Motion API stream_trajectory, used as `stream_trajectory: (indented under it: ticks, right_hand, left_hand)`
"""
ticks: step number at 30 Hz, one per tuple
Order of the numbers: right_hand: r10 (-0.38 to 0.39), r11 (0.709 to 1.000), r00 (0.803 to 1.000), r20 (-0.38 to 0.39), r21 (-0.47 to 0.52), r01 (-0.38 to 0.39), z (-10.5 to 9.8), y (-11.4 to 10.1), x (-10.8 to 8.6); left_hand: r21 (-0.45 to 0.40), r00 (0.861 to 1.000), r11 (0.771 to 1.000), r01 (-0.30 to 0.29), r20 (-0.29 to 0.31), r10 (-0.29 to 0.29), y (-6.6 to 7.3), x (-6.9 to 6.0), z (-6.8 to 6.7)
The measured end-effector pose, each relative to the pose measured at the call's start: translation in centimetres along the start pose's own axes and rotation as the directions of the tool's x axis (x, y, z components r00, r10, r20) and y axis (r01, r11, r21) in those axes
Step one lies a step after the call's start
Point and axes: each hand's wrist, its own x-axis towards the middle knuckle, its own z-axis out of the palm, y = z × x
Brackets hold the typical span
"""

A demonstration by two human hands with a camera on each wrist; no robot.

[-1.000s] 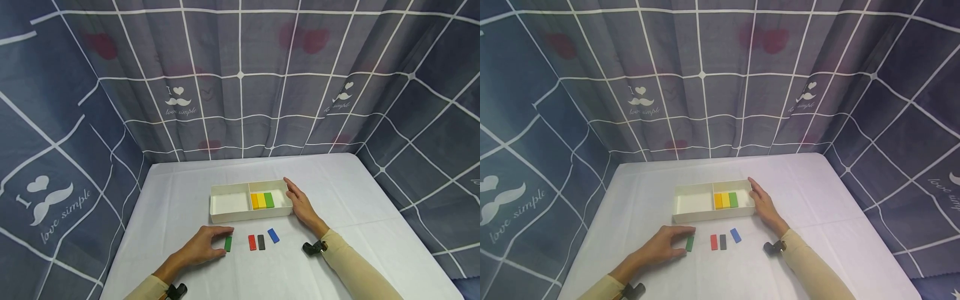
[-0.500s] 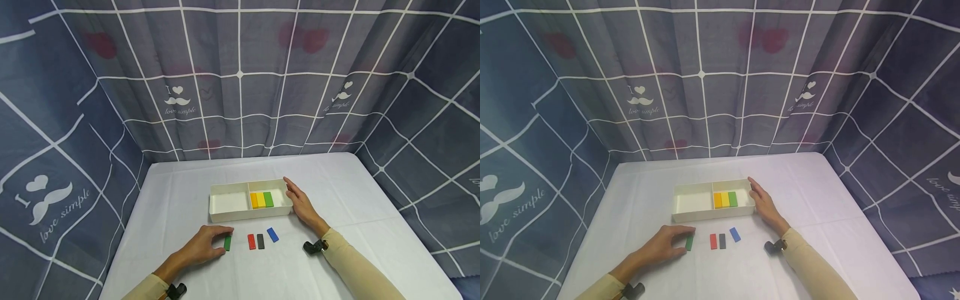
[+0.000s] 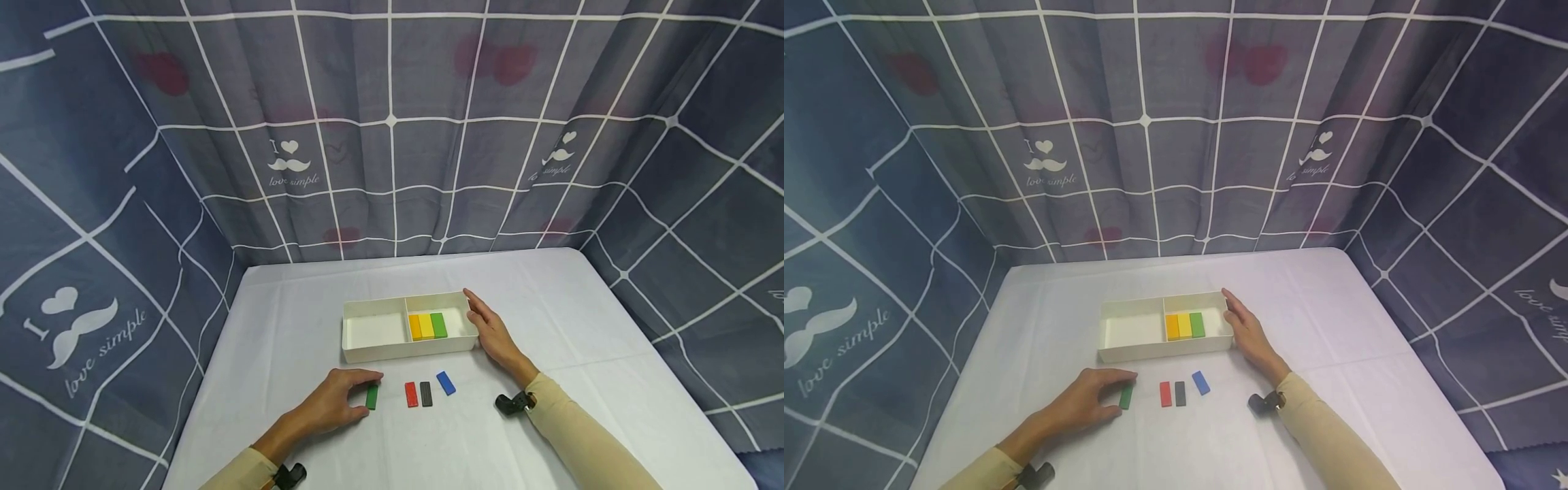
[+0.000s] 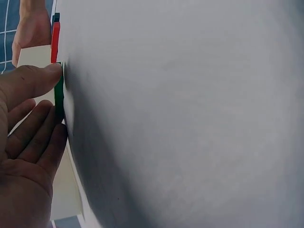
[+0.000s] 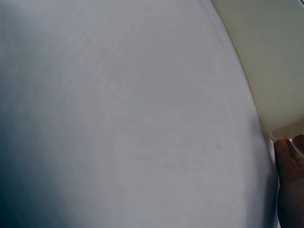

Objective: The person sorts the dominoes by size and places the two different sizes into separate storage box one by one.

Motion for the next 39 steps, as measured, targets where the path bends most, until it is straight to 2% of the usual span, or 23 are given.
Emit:
stream_trajectory:
  ticks: [18,26,31,39]
  right_hand:
    - [-0.002,0.999,1.000,-0.015,-0.039,0.002,0.0,0.3,0.0]
    - [0.015,1.000,1.000,-0.004,-0.009,-0.015,0.0,0.4,0.0]
    - [0.011,1.000,1.000,0.001,-0.006,-0.011,0.1,0.5,0.0]
    - [0.005,1.000,1.000,-0.004,-0.011,-0.005,0.0,0.3,-0.1]
  left_hand:
    - [-0.014,0.999,1.000,-0.008,-0.034,0.007,-0.1,0.1,0.2]
    - [-0.014,0.999,1.000,-0.004,-0.033,0.004,-0.1,0.1,0.1]
    - [-0.002,0.999,1.000,-0.006,-0.037,0.006,0.4,0.2,-0.3]
    - [0.026,0.996,0.998,-0.049,-0.080,0.051,1.0,0.3,-1.9]
